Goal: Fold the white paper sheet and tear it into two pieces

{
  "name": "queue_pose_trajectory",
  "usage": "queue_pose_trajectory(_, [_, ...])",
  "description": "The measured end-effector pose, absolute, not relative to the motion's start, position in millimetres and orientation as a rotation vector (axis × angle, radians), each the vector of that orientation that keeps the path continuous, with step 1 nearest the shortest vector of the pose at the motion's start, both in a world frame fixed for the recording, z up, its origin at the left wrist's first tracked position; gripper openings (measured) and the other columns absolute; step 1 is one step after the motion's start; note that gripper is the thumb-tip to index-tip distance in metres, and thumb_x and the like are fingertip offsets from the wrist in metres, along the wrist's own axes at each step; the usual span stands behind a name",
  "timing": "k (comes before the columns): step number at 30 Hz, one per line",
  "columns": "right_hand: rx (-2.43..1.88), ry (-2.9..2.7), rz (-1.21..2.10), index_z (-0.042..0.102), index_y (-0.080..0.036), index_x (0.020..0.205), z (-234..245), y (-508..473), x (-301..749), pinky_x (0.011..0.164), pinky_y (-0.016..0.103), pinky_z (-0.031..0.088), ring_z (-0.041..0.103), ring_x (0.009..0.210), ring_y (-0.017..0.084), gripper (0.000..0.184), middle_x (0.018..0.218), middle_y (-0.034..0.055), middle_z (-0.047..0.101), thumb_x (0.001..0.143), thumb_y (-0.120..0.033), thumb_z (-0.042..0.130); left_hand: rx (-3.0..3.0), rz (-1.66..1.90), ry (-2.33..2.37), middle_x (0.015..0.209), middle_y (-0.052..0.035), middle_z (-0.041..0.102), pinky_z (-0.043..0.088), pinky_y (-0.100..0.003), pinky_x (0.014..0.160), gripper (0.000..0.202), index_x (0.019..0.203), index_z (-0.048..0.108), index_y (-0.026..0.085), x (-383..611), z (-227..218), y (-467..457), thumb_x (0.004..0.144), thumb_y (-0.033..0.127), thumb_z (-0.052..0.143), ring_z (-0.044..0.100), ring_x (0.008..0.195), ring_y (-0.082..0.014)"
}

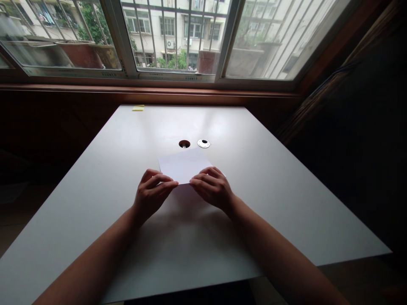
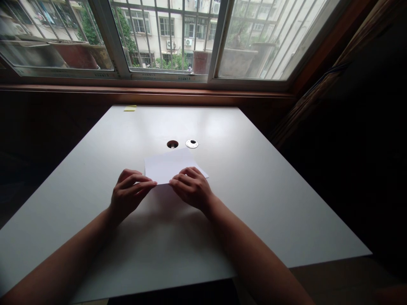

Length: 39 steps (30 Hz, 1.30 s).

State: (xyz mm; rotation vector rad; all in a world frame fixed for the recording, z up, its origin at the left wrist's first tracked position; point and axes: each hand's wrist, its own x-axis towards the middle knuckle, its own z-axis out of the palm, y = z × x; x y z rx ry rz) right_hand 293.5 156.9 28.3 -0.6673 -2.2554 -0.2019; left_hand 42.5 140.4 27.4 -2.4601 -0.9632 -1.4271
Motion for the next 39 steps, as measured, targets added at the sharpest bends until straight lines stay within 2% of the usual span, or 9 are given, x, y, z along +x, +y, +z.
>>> queue_pose_trajectory(8, [-0.695,-2.254,-0.224,0.065,-0.023,0.098,26.6,160.3,301.7,0.078,0.035,0.043,0.059,0.085,0.017,0.009,0.089,0.0012,0.072,0.091,-0.017,0.063,-2.43,-1.432,-1.004,0.089,0.0007,0.071,0.051,-0.034,0.075,0.021,0.098,0.072,0.03,38.3,25.4,143.1,0.083,0.016,0.076,0.056,0.085,-0.0183])
queue_pose_trajectory(15, [-0.681,-2.308,-0.271,0.066,-0.023,0.098,26.1,157.6,292.4,0.08,0.035,0.043,0.058,0.088,0.018,0.009,0.09,0.0019,0.071,0.093,-0.017,0.061,-2.458,-1.141,-0.952,0.093,0.0009,0.072,0.05,-0.042,0.088,0.025,0.102,0.07,0.03,39.0,27.1,141.7,0.081,0.02,0.077,0.057,0.089,-0.0211])
queue_pose_trajectory(20, [-0.686,-2.337,-0.291,0.066,-0.023,0.098,22.1,156.7,284.8,0.08,0.035,0.043,0.057,0.088,0.018,0.009,0.09,0.0018,0.07,0.093,-0.018,0.06,-2.469,-1.057,-0.928,0.092,0.0013,0.072,0.048,-0.044,0.094,0.026,0.105,0.069,0.031,43.9,33.6,138.1,0.084,0.016,0.073,0.058,0.088,-0.0206])
queue_pose_trajectory(34, [-0.784,-2.292,-0.266,0.065,-0.022,0.094,19.6,163.7,301.6,0.079,0.035,0.042,0.057,0.087,0.018,0.006,0.088,0.0017,0.07,0.092,-0.018,0.062,-2.364,-1.103,-0.966,0.089,0.0021,0.073,0.05,-0.043,0.09,0.027,0.103,0.07,0.031,31.4,29.8,146.9,0.081,0.016,0.076,0.058,0.087,-0.021])
queue_pose_trajectory(39, [-0.781,-2.285,-0.28,0.066,-0.022,0.093,19.5,164.7,303.7,0.077,0.035,0.042,0.057,0.086,0.018,0.006,0.087,0.0017,0.069,0.092,-0.018,0.062,-2.361,-1.091,-1.001,0.088,0.0002,0.072,0.05,-0.043,0.087,0.019,0.099,0.071,0.029,27.8,27.8,149.8,0.084,0.017,0.073,0.058,0.087,-0.022])
